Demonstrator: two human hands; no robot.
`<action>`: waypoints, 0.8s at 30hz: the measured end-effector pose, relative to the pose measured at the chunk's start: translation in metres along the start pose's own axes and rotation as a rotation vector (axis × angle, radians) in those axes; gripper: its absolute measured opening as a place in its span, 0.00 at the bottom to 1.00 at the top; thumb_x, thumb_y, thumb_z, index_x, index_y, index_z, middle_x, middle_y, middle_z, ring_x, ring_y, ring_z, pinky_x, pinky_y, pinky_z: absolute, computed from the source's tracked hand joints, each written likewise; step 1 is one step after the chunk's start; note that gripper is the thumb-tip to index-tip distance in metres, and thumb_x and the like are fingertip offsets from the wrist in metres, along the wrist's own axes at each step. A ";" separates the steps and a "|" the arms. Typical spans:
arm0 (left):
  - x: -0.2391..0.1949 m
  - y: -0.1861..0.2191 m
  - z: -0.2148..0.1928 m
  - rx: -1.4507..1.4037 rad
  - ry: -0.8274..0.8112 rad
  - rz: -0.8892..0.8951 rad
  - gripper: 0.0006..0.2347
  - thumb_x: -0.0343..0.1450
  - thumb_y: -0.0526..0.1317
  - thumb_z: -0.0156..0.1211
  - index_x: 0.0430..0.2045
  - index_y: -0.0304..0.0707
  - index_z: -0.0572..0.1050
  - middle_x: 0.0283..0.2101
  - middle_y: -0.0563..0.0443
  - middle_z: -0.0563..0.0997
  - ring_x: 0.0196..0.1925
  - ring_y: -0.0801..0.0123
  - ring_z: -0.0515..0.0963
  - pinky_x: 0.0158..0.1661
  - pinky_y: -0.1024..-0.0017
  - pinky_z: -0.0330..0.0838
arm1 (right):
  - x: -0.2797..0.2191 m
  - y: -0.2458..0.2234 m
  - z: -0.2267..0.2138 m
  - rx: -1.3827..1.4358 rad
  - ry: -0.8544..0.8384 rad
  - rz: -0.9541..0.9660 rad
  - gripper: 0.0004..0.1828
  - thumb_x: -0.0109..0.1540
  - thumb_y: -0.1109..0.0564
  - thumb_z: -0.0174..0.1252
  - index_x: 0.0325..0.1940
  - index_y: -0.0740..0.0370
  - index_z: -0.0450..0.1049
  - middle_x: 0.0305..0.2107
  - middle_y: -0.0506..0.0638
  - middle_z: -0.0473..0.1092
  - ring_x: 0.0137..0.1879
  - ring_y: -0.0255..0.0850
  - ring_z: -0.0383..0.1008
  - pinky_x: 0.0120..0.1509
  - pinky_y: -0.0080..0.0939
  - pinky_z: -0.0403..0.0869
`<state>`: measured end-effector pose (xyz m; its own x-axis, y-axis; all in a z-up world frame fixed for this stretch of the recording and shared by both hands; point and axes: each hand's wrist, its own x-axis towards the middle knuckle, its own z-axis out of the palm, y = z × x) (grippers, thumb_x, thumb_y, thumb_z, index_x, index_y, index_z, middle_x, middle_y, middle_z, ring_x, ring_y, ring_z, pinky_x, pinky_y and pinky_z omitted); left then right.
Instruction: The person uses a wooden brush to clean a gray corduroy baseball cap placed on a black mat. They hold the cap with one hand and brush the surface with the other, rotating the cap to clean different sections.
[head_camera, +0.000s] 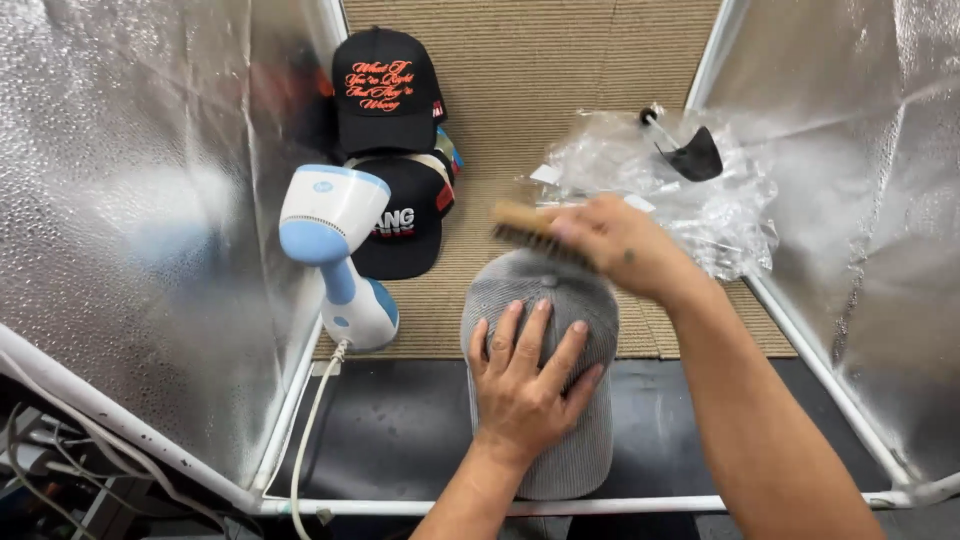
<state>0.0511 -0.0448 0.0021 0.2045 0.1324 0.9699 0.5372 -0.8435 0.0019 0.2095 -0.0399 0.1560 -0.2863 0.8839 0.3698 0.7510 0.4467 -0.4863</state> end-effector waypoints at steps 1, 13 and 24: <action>-0.005 -0.002 0.005 -0.002 -0.012 -0.002 0.14 0.73 0.54 0.59 0.46 0.51 0.80 0.55 0.42 0.79 0.59 0.46 0.76 0.58 0.43 0.63 | -0.001 0.013 0.010 0.009 -0.002 0.008 0.26 0.69 0.49 0.37 0.68 0.45 0.71 0.58 0.48 0.76 0.49 0.34 0.76 0.56 0.32 0.66; -0.010 0.003 0.021 -0.047 0.035 -0.052 0.17 0.71 0.56 0.59 0.50 0.54 0.79 0.57 0.41 0.77 0.63 0.45 0.72 0.61 0.42 0.53 | -0.034 0.141 0.047 -0.004 0.281 0.740 0.29 0.67 0.28 0.47 0.58 0.43 0.81 0.50 0.53 0.78 0.63 0.54 0.73 0.67 0.55 0.68; 0.004 -0.047 0.025 -0.139 -0.040 -0.197 0.14 0.70 0.54 0.61 0.37 0.47 0.84 0.33 0.55 0.76 0.38 0.63 0.73 0.43 0.65 0.62 | -0.108 0.065 0.085 0.241 0.694 0.653 0.29 0.71 0.35 0.41 0.69 0.47 0.73 0.57 0.61 0.73 0.65 0.58 0.70 0.69 0.58 0.65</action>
<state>0.0475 0.0083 -0.0002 0.1407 0.3192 0.9372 0.4524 -0.8627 0.2259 0.2386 -0.0947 0.0170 0.6126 0.7243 0.3165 0.4739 -0.0161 -0.8804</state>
